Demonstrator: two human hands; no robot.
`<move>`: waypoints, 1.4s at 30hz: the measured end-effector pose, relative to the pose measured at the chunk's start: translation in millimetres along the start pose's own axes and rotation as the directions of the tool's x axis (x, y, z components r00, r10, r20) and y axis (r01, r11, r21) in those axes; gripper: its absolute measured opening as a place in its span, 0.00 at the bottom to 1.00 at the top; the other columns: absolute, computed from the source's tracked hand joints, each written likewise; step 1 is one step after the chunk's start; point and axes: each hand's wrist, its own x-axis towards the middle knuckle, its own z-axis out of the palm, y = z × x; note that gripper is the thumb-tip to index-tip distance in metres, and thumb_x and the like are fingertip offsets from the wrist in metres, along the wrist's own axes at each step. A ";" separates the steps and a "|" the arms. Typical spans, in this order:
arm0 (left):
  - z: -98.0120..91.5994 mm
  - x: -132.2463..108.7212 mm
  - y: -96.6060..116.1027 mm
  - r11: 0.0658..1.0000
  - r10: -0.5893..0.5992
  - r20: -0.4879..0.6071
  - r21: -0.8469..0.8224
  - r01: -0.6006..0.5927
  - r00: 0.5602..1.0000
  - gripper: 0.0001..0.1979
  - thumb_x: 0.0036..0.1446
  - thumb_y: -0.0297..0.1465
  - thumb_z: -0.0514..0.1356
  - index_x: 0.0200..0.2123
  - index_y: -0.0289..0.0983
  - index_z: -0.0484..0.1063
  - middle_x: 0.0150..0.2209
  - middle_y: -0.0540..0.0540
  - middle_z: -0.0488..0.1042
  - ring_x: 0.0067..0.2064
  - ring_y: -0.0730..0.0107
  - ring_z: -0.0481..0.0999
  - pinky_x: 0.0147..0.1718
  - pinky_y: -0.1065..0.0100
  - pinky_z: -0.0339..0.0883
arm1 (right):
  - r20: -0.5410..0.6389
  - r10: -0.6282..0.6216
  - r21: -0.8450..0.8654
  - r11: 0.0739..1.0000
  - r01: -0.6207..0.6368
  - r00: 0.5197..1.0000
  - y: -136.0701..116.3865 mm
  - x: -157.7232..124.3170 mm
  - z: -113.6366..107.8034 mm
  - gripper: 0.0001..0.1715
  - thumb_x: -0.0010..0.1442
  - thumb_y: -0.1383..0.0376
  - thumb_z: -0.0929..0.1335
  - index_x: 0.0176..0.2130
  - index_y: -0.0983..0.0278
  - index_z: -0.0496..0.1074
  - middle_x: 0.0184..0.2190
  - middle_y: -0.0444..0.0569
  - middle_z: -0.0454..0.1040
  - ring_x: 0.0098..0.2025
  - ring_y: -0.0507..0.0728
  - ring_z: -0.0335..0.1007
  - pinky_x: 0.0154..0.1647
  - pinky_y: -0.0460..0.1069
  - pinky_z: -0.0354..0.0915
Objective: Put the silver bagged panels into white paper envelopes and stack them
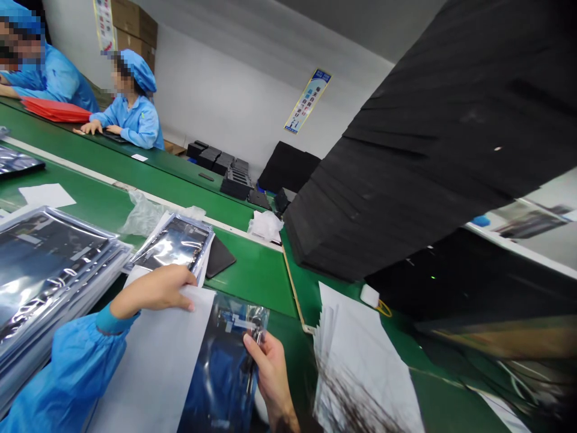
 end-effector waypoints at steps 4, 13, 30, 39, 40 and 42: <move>4.1 2.0 1.9 0.999 0.006 -0.038 -0.042 -0.008 0.999 0.13 0.49 0.41 0.66 0.32 0.38 0.80 0.30 0.49 0.79 0.33 0.62 0.73 0.30 0.66 0.54 | 0.034 0.003 -0.021 1.000 -0.002 0.999 -5.2 -2.2 -2.5 0.20 0.50 0.48 0.78 0.36 0.59 0.86 0.27 0.46 0.84 0.33 0.61 0.79 0.40 0.53 0.74; 14.5 8.8 7.1 0.995 0.027 -0.051 -0.094 -0.032 0.998 0.09 0.47 0.38 0.69 0.30 0.38 0.81 0.25 0.52 0.75 0.30 0.66 0.70 0.29 0.66 0.53 | 0.085 0.032 -0.046 0.999 -0.029 0.996 -15.5 -4.7 -0.8 0.22 0.50 0.47 0.77 0.36 0.61 0.85 0.28 0.48 0.85 0.32 0.63 0.78 0.38 0.55 0.75; 25.8 12.2 20.0 0.999 0.046 -0.067 0.003 -0.046 0.997 0.10 0.50 0.38 0.69 0.35 0.40 0.84 0.32 0.48 0.83 0.35 0.59 0.77 0.32 0.66 0.56 | 0.106 0.037 -0.044 0.999 -0.032 0.994 -9.8 -6.0 4.4 0.22 0.49 0.46 0.77 0.32 0.60 0.84 0.24 0.46 0.82 0.26 0.57 0.71 0.31 0.50 0.69; 24.6 11.1 13.5 0.996 0.058 -0.054 -0.063 -0.061 0.997 0.11 0.49 0.40 0.70 0.34 0.40 0.83 0.31 0.50 0.81 0.34 0.62 0.76 0.31 0.66 0.57 | 0.083 0.087 0.014 0.996 -0.088 0.993 1.1 -8.3 1.2 0.23 0.44 0.47 0.80 0.35 0.60 0.85 0.26 0.47 0.84 0.27 0.59 0.75 0.31 0.51 0.71; 22.3 10.0 12.4 0.997 0.047 -0.051 -0.062 -0.050 0.998 0.12 0.48 0.40 0.70 0.34 0.40 0.83 0.30 0.50 0.81 0.34 0.62 0.75 0.31 0.67 0.56 | 0.044 0.091 0.027 0.995 -0.092 0.995 5.1 -8.3 0.0 0.24 0.42 0.47 0.80 0.34 0.60 0.85 0.27 0.47 0.85 0.29 0.60 0.76 0.32 0.52 0.72; 19.8 8.5 12.0 0.998 0.037 -0.045 -0.039 -0.038 0.998 0.12 0.48 0.41 0.71 0.34 0.41 0.83 0.30 0.51 0.80 0.33 0.63 0.75 0.31 0.66 0.56 | -0.029 0.104 0.036 0.994 -0.103 0.994 11.0 -8.3 -0.8 0.27 0.39 0.47 0.81 0.35 0.59 0.84 0.30 0.49 0.86 0.32 0.62 0.80 0.37 0.54 0.75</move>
